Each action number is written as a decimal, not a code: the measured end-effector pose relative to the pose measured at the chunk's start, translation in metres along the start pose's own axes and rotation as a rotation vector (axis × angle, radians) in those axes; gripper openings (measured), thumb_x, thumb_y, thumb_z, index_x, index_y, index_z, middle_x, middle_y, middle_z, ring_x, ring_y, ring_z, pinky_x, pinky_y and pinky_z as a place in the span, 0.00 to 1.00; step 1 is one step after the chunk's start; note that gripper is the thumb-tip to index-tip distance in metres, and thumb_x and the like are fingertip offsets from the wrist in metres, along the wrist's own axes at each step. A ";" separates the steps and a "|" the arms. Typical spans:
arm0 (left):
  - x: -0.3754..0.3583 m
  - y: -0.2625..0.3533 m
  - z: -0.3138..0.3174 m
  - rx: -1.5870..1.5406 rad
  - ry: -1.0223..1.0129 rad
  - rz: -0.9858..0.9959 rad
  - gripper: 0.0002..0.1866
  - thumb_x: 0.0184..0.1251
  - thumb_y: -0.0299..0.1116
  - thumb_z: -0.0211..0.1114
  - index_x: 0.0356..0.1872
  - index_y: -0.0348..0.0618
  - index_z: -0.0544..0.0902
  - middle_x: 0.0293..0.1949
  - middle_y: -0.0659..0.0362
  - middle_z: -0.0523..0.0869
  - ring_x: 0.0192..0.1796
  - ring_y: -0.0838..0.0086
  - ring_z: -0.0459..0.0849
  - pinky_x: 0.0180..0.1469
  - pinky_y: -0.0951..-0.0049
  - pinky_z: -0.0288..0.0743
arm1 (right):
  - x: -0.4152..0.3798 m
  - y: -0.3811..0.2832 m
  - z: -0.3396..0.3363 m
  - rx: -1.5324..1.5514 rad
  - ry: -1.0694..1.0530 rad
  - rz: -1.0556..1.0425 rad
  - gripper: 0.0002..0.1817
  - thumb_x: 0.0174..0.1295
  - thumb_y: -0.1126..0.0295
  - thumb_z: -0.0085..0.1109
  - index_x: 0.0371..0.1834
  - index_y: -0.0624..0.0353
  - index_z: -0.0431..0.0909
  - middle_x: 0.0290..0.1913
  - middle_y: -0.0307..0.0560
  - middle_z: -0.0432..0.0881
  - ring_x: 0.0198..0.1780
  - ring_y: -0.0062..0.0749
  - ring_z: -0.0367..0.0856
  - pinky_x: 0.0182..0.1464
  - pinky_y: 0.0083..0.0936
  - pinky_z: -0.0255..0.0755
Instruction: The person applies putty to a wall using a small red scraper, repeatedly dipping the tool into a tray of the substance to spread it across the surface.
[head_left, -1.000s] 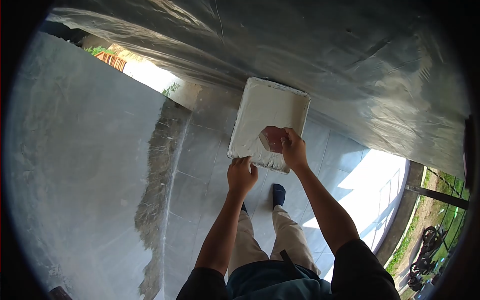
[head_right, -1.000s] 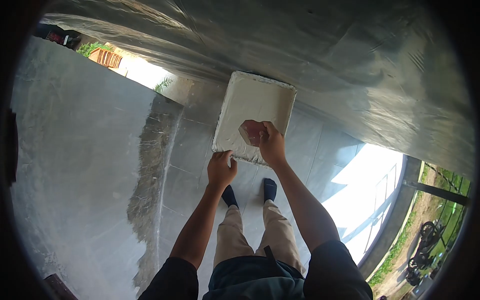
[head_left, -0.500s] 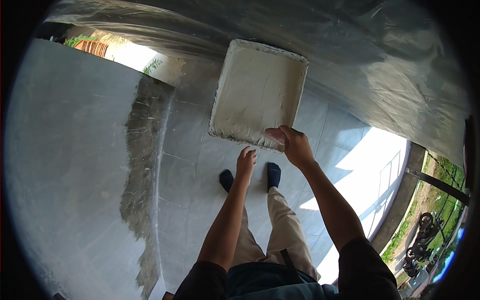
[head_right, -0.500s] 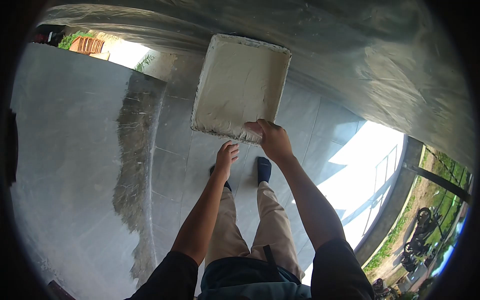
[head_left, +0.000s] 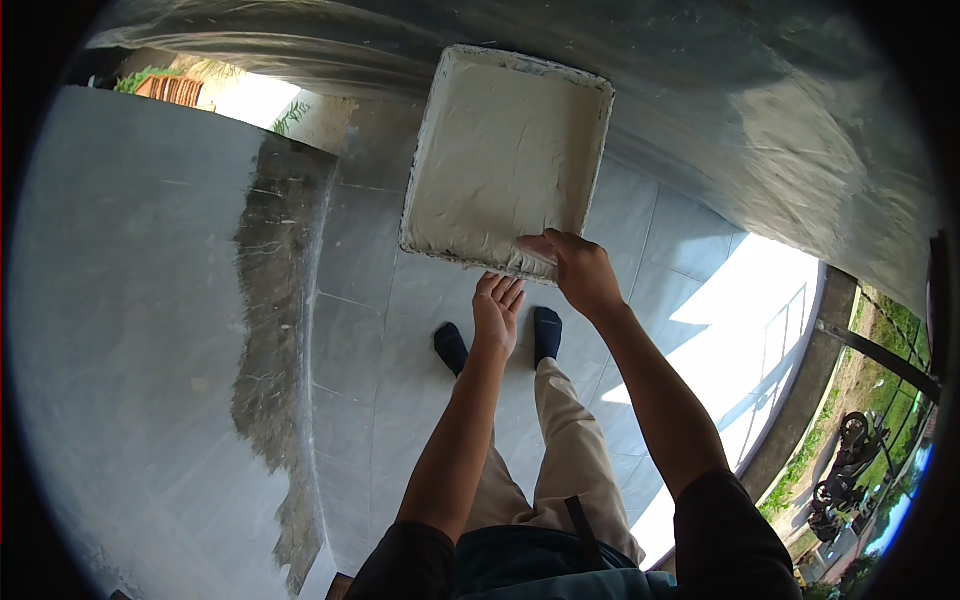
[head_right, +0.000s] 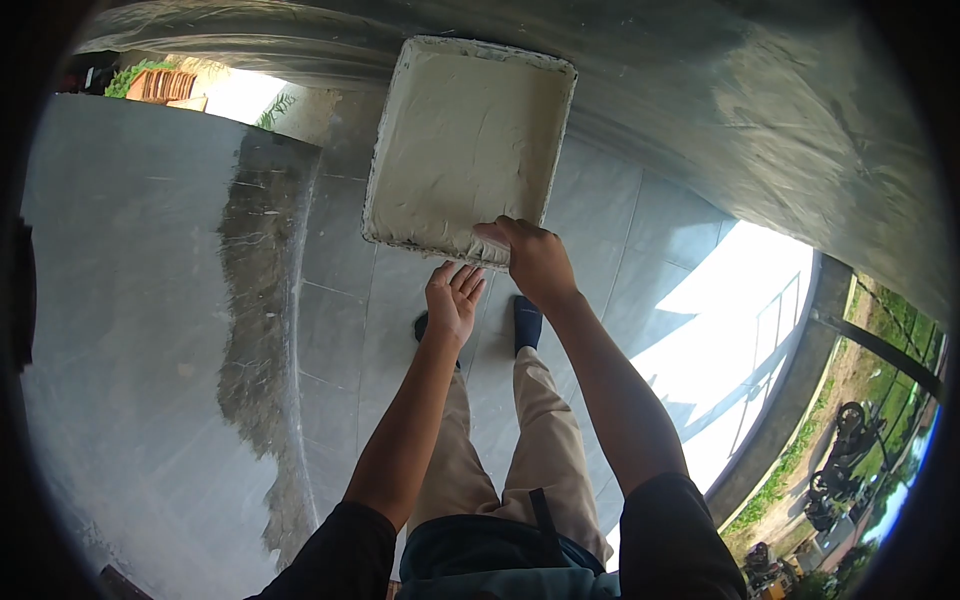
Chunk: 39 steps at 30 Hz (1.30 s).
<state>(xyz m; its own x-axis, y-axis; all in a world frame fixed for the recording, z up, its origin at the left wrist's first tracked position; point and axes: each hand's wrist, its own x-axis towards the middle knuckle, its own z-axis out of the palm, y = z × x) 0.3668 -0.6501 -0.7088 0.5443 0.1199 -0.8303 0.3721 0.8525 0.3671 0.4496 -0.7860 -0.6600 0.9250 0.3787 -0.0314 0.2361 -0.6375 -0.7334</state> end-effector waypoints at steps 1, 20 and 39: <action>-0.002 0.000 0.002 -0.001 0.000 0.006 0.34 0.76 0.43 0.53 0.75 0.39 0.53 0.75 0.37 0.61 0.76 0.49 0.65 0.78 0.55 0.58 | 0.002 0.003 0.002 -0.025 0.003 -0.019 0.13 0.58 0.85 0.51 0.44 0.60 0.80 0.40 0.55 0.86 0.40 0.56 0.85 0.41 0.47 0.79; -0.012 0.011 0.001 -0.053 -0.066 0.009 0.42 0.75 0.47 0.53 0.80 0.39 0.43 0.76 0.34 0.56 0.77 0.47 0.62 0.79 0.56 0.55 | 0.016 0.023 0.003 0.135 -0.052 0.135 0.15 0.63 0.79 0.59 0.53 0.61 0.81 0.39 0.64 0.85 0.42 0.59 0.85 0.44 0.38 0.78; -0.007 0.016 -0.003 -0.047 -0.089 -0.021 0.39 0.76 0.46 0.54 0.78 0.38 0.48 0.76 0.34 0.57 0.76 0.47 0.65 0.78 0.56 0.58 | 0.058 0.048 -0.001 0.082 -0.464 0.170 0.19 0.64 0.73 0.61 0.59 0.60 0.81 0.52 0.61 0.85 0.53 0.49 0.86 0.58 0.35 0.77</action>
<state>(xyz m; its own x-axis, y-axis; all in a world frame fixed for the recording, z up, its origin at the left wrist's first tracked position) 0.3665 -0.6355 -0.6981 0.6023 0.0576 -0.7962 0.3493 0.8778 0.3277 0.5154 -0.7951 -0.6960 0.7139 0.5446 -0.4401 0.0521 -0.6681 -0.7423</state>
